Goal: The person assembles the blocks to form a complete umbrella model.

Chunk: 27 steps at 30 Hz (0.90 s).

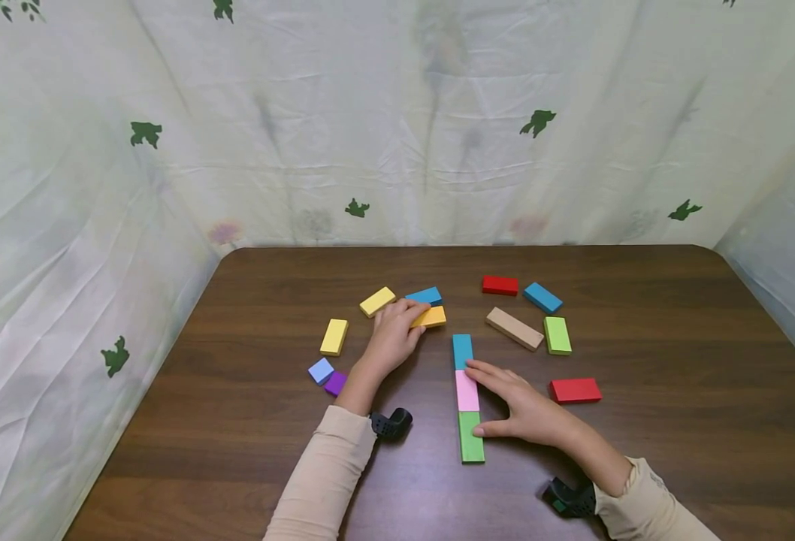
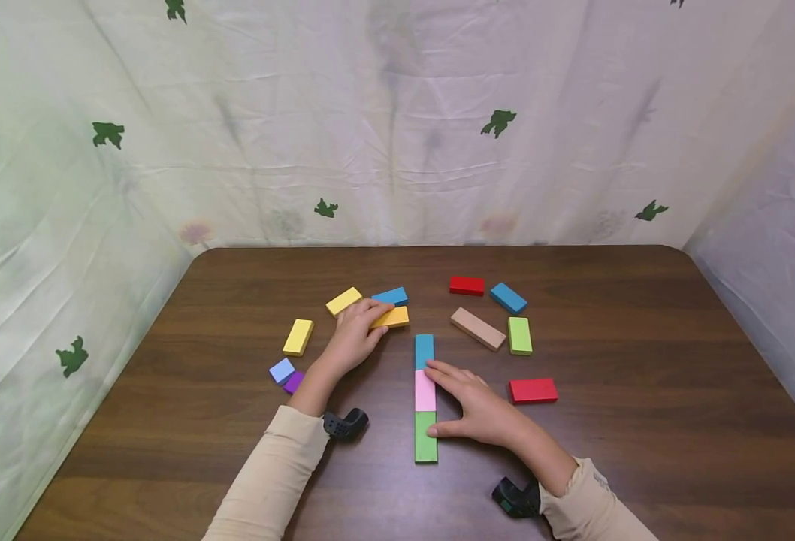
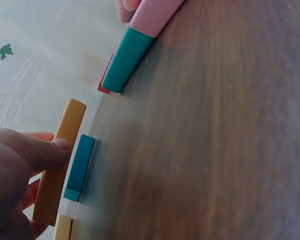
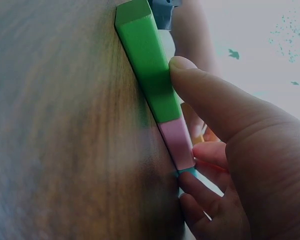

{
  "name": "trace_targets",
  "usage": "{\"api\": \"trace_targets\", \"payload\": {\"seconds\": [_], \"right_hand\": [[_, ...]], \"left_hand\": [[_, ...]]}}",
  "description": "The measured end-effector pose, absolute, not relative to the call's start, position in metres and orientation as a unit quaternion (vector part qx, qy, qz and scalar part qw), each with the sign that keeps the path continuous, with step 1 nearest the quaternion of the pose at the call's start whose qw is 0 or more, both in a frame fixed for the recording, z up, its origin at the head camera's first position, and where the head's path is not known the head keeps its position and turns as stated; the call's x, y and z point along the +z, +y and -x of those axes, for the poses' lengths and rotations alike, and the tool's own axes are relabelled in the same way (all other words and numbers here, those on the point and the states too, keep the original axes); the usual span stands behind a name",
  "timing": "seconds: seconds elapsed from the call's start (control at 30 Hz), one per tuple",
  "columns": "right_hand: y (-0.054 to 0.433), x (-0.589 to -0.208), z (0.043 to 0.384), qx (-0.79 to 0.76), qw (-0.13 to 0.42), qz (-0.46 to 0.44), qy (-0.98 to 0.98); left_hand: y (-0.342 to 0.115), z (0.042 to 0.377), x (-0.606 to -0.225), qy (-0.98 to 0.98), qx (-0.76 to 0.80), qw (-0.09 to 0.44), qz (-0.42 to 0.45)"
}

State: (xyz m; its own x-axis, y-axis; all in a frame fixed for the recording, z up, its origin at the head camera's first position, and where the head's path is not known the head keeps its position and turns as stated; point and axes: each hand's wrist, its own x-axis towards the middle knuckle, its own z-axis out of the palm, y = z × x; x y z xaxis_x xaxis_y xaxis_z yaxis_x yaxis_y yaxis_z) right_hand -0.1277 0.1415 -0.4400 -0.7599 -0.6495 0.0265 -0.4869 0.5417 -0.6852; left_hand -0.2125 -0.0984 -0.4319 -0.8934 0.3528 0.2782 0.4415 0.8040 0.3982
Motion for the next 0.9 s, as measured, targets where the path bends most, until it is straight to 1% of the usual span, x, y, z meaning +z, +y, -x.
{"api": "trace_targets", "payload": {"seconds": [0.9], "right_hand": [[0.1418,-0.4409,0.1286,-0.346,0.119,0.322,0.873]], "left_hand": [[-0.0911,0.219,-0.4406,-0.931,-0.293,0.052,0.21]]}}
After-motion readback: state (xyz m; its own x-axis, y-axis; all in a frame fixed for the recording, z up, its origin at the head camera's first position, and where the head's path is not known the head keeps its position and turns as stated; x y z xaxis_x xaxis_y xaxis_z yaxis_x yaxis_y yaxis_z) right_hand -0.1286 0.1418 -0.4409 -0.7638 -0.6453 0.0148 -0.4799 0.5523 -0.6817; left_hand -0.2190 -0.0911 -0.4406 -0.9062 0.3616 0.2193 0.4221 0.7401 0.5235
